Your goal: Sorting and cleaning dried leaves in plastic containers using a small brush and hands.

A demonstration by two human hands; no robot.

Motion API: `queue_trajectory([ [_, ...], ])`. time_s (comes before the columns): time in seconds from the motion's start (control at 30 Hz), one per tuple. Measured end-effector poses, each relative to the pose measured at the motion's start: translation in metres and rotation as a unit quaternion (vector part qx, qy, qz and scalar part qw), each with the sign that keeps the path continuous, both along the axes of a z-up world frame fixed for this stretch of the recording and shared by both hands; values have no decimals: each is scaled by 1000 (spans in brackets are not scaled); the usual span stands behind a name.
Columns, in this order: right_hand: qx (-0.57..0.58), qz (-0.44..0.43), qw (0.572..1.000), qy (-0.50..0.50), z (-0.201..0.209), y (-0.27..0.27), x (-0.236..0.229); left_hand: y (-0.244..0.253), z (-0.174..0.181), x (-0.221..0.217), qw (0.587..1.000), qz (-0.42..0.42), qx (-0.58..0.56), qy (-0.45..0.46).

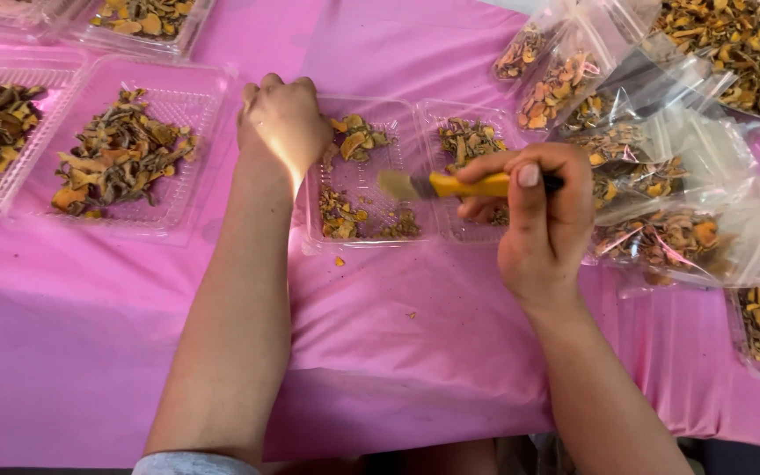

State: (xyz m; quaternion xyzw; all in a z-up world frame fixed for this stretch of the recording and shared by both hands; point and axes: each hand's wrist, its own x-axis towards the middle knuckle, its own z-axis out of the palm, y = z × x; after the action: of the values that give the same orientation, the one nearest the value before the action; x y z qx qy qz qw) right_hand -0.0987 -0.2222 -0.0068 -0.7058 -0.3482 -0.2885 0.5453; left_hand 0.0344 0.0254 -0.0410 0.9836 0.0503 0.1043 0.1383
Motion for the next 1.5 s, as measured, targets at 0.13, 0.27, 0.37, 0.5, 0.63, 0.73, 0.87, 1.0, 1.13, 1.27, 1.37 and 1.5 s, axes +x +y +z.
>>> queue_trajectory([
  [0.13, -79, -35, 996, 13, 0, 1, 2, 2, -13, 9, 999, -33, -16, -28],
  [0.27, -94, -22, 995, 9, 0, 0, -1, -6, 4, -4, 994, -69, -79, -11],
  [0.37, 35, 20, 999, 1, -1, 3, -4, -10, 13, -13, 989, -70, -125, 38],
  [0.5, -27, 98, 994, 34, -7, 10, 1, -7, 1, -1, 990, -94, -107, -1],
  [0.63, 13, 204, 971, 125, -12, 9, 4, -4, -2, 3, 992, -83, -96, 0],
  [0.73, 10, 175, 981, 77, -4, -1, 3, -4, -3, 4, 992, -91, -91, 2],
  [0.87, 49, 95, 992, 68, 6, -9, -2, -23, 52, -50, 990, -100, -96, -5],
  [1.0, 72, 82, 993, 34, 6, -14, 3, -43, 105, -105, 965, -141, 59, 215],
  [1.13, 73, 30, 996, 45, 12, -10, -3, -58, 91, -97, 910, -172, 214, 311],
  [1.27, 70, 44, 996, 40, 12, -11, -1, -64, 82, -89, 900, -169, 241, 322],
  [1.37, 77, 44, 995, 51, 11, -11, -3, -65, 79, -88, 899, -168, 235, 329],
  [1.5, 70, 32, 996, 41, 14, -10, -4, -57, 66, -87, 916, -202, 202, 282],
])
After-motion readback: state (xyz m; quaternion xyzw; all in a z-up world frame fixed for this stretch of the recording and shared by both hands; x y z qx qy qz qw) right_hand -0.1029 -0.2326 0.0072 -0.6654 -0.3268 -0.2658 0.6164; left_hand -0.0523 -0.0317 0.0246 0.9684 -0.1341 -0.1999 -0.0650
